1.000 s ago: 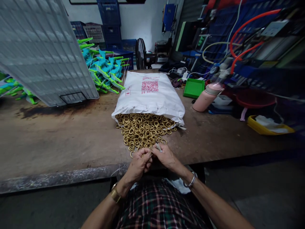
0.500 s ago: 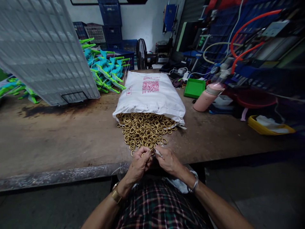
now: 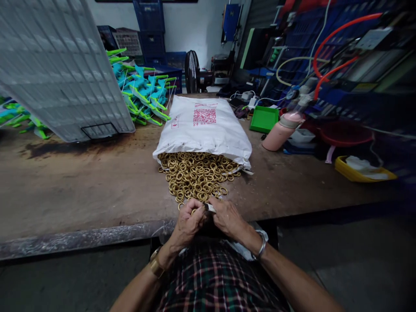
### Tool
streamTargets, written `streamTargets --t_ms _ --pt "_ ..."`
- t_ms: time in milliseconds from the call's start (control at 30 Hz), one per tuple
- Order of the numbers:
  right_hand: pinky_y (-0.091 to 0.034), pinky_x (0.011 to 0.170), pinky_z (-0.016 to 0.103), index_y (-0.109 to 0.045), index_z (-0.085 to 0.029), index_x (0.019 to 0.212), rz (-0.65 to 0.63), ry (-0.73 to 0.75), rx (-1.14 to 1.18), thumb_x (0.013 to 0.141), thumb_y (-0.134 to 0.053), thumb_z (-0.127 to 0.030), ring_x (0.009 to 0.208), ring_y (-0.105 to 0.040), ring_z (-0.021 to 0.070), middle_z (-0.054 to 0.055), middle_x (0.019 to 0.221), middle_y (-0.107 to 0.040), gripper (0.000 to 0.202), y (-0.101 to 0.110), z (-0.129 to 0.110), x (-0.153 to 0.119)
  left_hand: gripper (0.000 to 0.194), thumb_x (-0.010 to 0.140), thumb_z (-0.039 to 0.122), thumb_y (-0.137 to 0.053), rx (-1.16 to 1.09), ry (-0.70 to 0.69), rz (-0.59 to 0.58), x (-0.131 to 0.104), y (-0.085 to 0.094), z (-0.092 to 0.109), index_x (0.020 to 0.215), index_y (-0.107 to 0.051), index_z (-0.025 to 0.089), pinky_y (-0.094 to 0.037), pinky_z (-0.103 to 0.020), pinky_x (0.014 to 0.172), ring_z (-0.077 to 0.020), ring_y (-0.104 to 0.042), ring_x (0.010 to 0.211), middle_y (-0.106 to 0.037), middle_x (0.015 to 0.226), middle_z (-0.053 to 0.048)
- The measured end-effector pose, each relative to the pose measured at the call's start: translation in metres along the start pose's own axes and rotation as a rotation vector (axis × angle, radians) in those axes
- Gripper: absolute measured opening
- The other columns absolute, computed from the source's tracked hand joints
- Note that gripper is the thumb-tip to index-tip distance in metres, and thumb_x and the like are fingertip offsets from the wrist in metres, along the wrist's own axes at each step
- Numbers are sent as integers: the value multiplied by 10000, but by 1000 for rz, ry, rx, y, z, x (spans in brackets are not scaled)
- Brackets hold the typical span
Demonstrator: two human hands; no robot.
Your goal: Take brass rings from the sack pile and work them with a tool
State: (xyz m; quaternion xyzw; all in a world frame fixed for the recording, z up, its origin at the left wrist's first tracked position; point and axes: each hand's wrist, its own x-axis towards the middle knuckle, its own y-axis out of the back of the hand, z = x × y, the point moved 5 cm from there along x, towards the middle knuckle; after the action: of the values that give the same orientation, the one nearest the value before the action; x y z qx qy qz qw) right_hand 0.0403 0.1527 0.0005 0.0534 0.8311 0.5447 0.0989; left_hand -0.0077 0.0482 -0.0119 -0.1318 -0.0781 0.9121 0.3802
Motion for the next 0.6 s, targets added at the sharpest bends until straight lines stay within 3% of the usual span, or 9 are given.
streamTargets --t_ms 133,200,267,400,600 --pt "-242 554 267 -558 -161 918 94 -123 -27 741 -382 -79 616 -530 156 71 737 -647 263 6 21 4 286 788 443 -549 -1 98 -171 -21 -8 11 712 -459 182 -246 -181 410 -46 -332 418 -458 520 69" --pt "-247 554 267 -563 -160 913 174 -203 -27 754 -381 -90 606 -524 158 73 717 -637 251 12 42 6 269 789 430 -556 2 215 -286 -34 -10 4 736 -481 178 -238 -183 409 -46 -339 417 -484 532 58" --pt "-258 560 265 -564 -159 910 258 -261 -9 767 -386 -111 606 -522 161 71 704 -627 234 17 62 8 265 766 417 -586 -30 351 -312 -44 -4 -13 727 -491 173 -208 -183 393 -43 -334 399 -494 523 53" --pt "-265 550 252 -560 -175 877 327 -330 59 836 -397 -247 585 -509 155 48 680 -612 184 17 86 14 227 673 326 -680 -184 591 -166 -55 24 -61 692 -543 146 -169 -176 375 -41 -353 391 -518 519 36" --pt "-274 589 253 -564 -186 906 299 -257 -11 842 -433 -280 719 -542 167 67 873 -634 173 9 78 21 84 697 169 -631 -381 785 176 -58 48 -99 642 -594 117 -282 -174 393 -64 -454 424 -554 561 -11"
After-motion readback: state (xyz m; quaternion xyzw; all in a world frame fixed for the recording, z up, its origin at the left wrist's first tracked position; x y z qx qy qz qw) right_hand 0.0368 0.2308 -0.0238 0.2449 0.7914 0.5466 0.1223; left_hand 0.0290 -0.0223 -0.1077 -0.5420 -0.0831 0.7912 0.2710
